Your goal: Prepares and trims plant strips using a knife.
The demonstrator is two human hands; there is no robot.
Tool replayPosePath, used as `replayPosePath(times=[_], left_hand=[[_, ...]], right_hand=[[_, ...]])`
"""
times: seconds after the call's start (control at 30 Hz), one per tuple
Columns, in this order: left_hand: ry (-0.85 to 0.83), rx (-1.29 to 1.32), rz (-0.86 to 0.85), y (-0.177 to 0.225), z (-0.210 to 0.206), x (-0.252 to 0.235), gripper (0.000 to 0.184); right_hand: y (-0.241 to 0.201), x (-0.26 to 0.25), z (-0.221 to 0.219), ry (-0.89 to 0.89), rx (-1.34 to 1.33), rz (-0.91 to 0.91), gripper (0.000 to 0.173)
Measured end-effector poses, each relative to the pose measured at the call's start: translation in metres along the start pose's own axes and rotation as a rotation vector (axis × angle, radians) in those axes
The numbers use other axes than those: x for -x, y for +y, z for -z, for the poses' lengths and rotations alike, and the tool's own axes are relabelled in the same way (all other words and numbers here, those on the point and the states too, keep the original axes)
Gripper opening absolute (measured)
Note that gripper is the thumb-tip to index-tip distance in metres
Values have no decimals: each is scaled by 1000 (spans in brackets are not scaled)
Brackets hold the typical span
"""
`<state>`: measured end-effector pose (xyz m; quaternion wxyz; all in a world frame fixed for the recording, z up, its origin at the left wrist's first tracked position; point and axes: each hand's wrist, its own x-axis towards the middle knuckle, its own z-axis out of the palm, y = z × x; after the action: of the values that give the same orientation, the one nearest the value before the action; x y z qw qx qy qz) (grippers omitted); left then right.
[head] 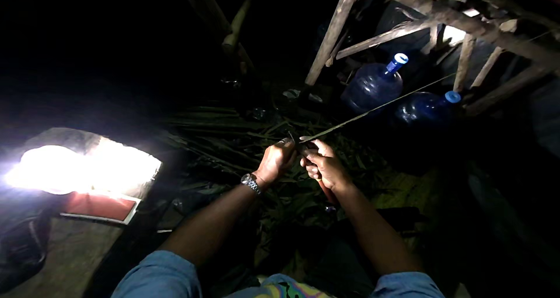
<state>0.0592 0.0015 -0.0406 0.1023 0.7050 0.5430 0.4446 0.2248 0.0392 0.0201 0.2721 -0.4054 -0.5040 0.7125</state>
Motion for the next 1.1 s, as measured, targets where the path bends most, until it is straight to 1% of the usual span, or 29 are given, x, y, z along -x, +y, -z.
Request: replayPosePath(times=[0.07,0.13,0.2,0.23,0.3,0.4,0.53,0.6,0.73,0.83,0.93,1.0,1.1], left_hand=[[34,-23,-38,3,-5,0,18],[55,-6,-47,4,-9,0,18],[45,24,-32,6,-9,1,20],[36,33,-24,7,-9,1,22],[33,37,-18,10,-8,2,25],[37,26,-8,13,-8,1,24],[14,12,20,14,-8,1,26],[24,7,24,14,-10,1,26],[22,-22,15,14,-8,0,25],[26,-26,1,13,-6,1,24],[-30,-31,27,12,-1,1,27],[-36,-58,13,8,0,2,26],[-12,-86,-13,-1,1,2,23]], right_hand=[[-3,2,-3,82,-16,20,30],[-3,1,0,116,-4,54,23],[-2,0,4,149,44,98,12],[-3,-1,6,171,65,121,10],[-3,0,10,183,90,152,11],[-1,-1,12,205,138,194,11],[4,-5,10,300,319,274,9],[4,-6,11,330,357,293,10],[-1,-5,13,348,231,259,7],[-11,-4,25,337,110,291,12],[-20,-3,44,351,8,339,16],[-27,-2,63,399,-12,377,17],[-35,-1,93,522,-52,426,21]])
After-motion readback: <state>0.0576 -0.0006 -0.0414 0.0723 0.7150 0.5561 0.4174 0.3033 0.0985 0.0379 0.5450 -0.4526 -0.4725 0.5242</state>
